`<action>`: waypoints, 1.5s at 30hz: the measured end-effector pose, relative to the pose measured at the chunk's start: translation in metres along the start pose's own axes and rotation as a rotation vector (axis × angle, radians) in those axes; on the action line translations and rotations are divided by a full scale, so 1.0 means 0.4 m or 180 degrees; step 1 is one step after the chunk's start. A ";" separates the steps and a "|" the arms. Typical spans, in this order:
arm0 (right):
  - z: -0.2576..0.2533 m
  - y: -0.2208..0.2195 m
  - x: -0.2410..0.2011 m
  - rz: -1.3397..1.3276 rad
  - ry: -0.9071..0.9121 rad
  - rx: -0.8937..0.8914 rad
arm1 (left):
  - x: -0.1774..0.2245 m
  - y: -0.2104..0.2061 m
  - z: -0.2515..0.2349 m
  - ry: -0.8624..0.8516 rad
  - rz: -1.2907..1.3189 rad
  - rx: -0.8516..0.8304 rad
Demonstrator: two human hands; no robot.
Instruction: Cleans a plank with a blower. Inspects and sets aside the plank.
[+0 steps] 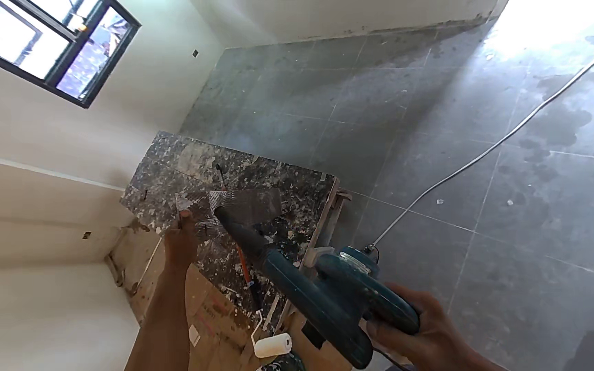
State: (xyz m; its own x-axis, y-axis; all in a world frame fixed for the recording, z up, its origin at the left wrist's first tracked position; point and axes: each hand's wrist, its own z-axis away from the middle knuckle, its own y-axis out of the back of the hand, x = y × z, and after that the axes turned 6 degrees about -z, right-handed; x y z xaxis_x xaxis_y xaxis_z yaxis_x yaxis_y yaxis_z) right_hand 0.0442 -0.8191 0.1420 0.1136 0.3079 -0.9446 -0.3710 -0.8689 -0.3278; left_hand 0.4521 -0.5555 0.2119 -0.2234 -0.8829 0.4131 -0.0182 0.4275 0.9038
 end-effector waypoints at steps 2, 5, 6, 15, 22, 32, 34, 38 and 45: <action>0.017 0.005 -0.020 -0.0027 0.0061 -0.0110 | 0.010 -0.003 -0.012 0.0127 0.0099 -0.0025; 0.034 0.010 -0.035 0.0017 0.0144 -0.0230 | -0.001 -0.013 -0.037 0.0396 0.0279 -0.0122; 0.037 0.012 -0.038 0.0026 0.0185 -0.0269 | -0.009 -0.018 -0.047 0.0438 0.0393 -0.0168; 0.024 0.000 0.010 0.0260 0.0273 -0.0133 | 0.002 -0.024 -0.066 0.0575 0.0371 -0.0282; -0.074 0.016 0.092 0.0758 -0.0739 -0.0005 | 0.004 -0.026 -0.060 0.0388 0.0216 -0.0249; -0.221 0.046 0.242 0.1025 -0.1242 0.0198 | 0.005 -0.029 -0.004 0.0530 0.0582 -0.0234; -0.223 0.050 0.245 0.1187 -0.1269 0.0174 | -0.009 -0.026 0.006 0.0602 0.0662 -0.0203; -0.223 0.047 0.246 0.1331 -0.1322 0.0174 | -0.022 -0.017 0.034 0.0526 0.0571 -0.0130; -0.281 0.041 0.280 0.1429 -0.1577 0.0264 | -0.053 -0.019 0.087 0.0684 0.0794 -0.0185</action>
State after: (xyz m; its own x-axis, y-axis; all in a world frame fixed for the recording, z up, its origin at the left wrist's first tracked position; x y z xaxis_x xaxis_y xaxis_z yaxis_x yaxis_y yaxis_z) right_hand 0.1544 -0.8423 0.0290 -0.4971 0.0823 -0.8638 -0.3554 -0.9275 0.1161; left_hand 0.4230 -0.5333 0.1926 -0.0031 -0.7759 0.6308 0.0682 0.6292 0.7743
